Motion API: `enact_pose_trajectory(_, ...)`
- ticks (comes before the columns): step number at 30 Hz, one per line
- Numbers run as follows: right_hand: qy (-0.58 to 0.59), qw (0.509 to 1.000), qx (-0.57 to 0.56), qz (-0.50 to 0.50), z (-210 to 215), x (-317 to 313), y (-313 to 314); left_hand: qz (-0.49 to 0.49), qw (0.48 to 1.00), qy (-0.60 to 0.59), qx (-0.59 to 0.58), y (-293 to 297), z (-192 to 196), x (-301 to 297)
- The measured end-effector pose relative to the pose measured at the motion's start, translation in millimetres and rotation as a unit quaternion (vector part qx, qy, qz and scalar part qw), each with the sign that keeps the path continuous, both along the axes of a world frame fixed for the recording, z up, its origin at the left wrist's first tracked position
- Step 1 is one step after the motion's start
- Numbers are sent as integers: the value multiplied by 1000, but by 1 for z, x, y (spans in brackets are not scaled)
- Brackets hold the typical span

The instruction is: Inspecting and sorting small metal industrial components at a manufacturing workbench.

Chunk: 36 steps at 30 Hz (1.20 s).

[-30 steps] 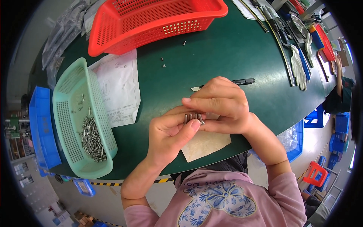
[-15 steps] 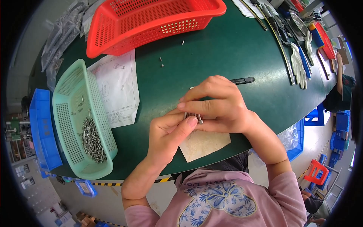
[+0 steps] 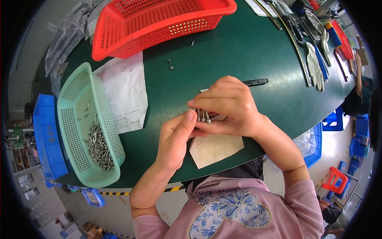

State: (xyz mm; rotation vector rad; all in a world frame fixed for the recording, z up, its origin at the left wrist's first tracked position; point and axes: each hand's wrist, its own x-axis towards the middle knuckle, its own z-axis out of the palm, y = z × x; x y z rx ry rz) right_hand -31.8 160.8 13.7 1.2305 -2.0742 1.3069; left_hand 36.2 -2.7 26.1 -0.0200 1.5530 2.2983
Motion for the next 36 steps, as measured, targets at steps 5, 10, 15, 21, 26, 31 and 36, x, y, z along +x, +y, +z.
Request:
enact_pose_trajectory(5,-109,994,7,-3,6,4,4,-14,998,-61,17,-3,15,-5)
enact_pose_trajectory(10,-269,956,-94,71,14,6,4,214,763,436,-428,-9,9,-11)
enact_pose_trajectory(15,-487,843,-87,213,13,13,5,133,716,541,-420,-7,10,-17)
enact_pose_trajectory(21,-576,763,-129,264,12,18,0,75,786,506,-346,-8,5,-16)
enact_pose_trajectory(26,-573,769,-130,252,11,19,0,76,816,477,-319,-7,4,-16)
enact_pose_trajectory(31,-557,782,-134,246,9,19,-2,80,828,464,-304,-5,3,-14)
enact_pose_trajectory(36,-550,785,-138,251,7,17,1,79,836,457,-293,-1,3,-15)
